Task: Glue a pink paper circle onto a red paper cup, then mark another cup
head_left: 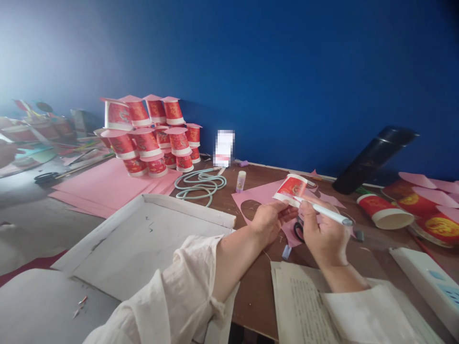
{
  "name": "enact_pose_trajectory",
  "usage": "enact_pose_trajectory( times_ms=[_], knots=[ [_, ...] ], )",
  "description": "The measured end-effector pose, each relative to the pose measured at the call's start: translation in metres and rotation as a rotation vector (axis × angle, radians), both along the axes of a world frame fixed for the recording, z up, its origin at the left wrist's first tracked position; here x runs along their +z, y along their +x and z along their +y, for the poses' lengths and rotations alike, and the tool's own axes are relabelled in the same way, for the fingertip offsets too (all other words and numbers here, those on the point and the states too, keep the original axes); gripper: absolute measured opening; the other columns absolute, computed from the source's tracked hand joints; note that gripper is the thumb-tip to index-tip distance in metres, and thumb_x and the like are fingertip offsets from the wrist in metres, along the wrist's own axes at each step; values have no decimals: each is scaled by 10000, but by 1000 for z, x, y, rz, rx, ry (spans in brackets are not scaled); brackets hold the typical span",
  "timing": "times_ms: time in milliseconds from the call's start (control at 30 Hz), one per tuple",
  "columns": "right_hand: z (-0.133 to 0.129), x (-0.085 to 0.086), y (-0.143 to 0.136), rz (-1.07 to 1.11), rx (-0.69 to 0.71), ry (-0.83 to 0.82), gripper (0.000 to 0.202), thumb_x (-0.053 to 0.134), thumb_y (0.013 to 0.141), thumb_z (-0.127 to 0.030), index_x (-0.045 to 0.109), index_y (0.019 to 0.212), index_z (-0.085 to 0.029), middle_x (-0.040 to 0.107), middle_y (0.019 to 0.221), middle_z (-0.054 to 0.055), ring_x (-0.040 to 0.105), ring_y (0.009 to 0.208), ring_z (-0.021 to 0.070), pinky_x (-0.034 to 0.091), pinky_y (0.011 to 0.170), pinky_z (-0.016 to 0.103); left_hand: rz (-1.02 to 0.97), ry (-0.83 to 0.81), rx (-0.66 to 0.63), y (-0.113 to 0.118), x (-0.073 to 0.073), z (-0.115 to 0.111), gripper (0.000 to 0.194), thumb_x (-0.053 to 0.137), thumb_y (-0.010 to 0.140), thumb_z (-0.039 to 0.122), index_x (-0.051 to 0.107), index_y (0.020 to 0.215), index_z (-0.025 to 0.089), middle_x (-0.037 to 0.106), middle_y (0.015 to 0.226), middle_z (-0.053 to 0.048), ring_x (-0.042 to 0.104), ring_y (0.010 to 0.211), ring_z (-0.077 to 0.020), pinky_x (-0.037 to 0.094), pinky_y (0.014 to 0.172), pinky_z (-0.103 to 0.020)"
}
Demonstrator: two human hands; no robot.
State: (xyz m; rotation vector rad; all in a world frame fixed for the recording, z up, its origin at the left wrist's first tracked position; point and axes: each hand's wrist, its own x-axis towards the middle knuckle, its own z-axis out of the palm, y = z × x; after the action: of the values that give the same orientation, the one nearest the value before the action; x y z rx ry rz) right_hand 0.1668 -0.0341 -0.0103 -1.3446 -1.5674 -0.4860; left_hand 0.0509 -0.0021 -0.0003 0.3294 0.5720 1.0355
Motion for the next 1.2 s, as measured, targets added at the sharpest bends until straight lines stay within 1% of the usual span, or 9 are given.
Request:
enact_pose_trajectory(
  times_ms=[100,333,467,633,733,800,967,1067,1200],
  knots=[
    [0,-1,1,5,-5,-19,327,491,958,-372,718,991,-139,754,941,124,709,873,238,519,757,324,-5,-4,7,0,-1,1,204,523,862,29,671,724,59,648,672,-82,640,639,-127,540,811,-275],
    [-2,-5,3,-21,-51,-74,354,483,958,-416,734,932,-168,748,766,80,701,722,211,483,645,288,-12,-22,22,1,-2,3,197,514,864,25,665,740,55,642,674,-81,639,629,-123,545,761,-252],
    [-2,-3,3,-7,-97,-61,357,477,960,-414,733,958,-165,755,796,88,707,747,229,485,653,300,2,-22,5,1,-2,2,212,511,866,26,658,718,60,634,666,-78,639,635,-124,546,768,-253],
    [0,1,2,2,-47,-23,350,492,955,-398,731,971,-143,760,922,127,714,855,252,518,759,340,2,-7,4,0,-1,1,202,523,864,32,656,716,68,639,678,-72,637,647,-121,544,797,-263],
    [-1,2,1,2,-27,-26,347,490,956,-400,728,973,-148,758,950,128,712,869,251,518,764,342,5,-7,6,-1,-2,2,196,526,861,34,655,718,71,647,683,-80,640,657,-126,546,811,-276],
    [-1,1,1,11,-29,-45,348,485,958,-406,729,968,-159,761,928,118,714,848,242,516,729,328,13,-18,7,-1,-2,3,201,521,862,34,655,719,74,644,671,-80,636,649,-128,549,814,-282],
    [-1,-4,5,-41,-76,-53,383,482,955,-436,742,888,-163,751,764,98,715,740,233,495,637,306,12,-34,16,0,-3,4,198,523,859,31,657,719,71,636,660,-75,628,628,-123,546,826,-278],
    [-2,-3,5,-30,-89,-52,373,488,956,-429,745,918,-161,757,793,98,723,770,235,501,649,302,10,-30,13,0,-3,4,197,519,859,30,660,726,63,637,659,-77,630,629,-124,546,831,-281],
    [-2,0,3,-11,-61,-42,340,504,955,-403,739,972,-157,766,885,111,727,855,244,527,731,322,17,-20,-2,0,-3,3,204,518,861,35,653,713,73,639,655,-77,635,643,-128,548,826,-284]
  ],
)
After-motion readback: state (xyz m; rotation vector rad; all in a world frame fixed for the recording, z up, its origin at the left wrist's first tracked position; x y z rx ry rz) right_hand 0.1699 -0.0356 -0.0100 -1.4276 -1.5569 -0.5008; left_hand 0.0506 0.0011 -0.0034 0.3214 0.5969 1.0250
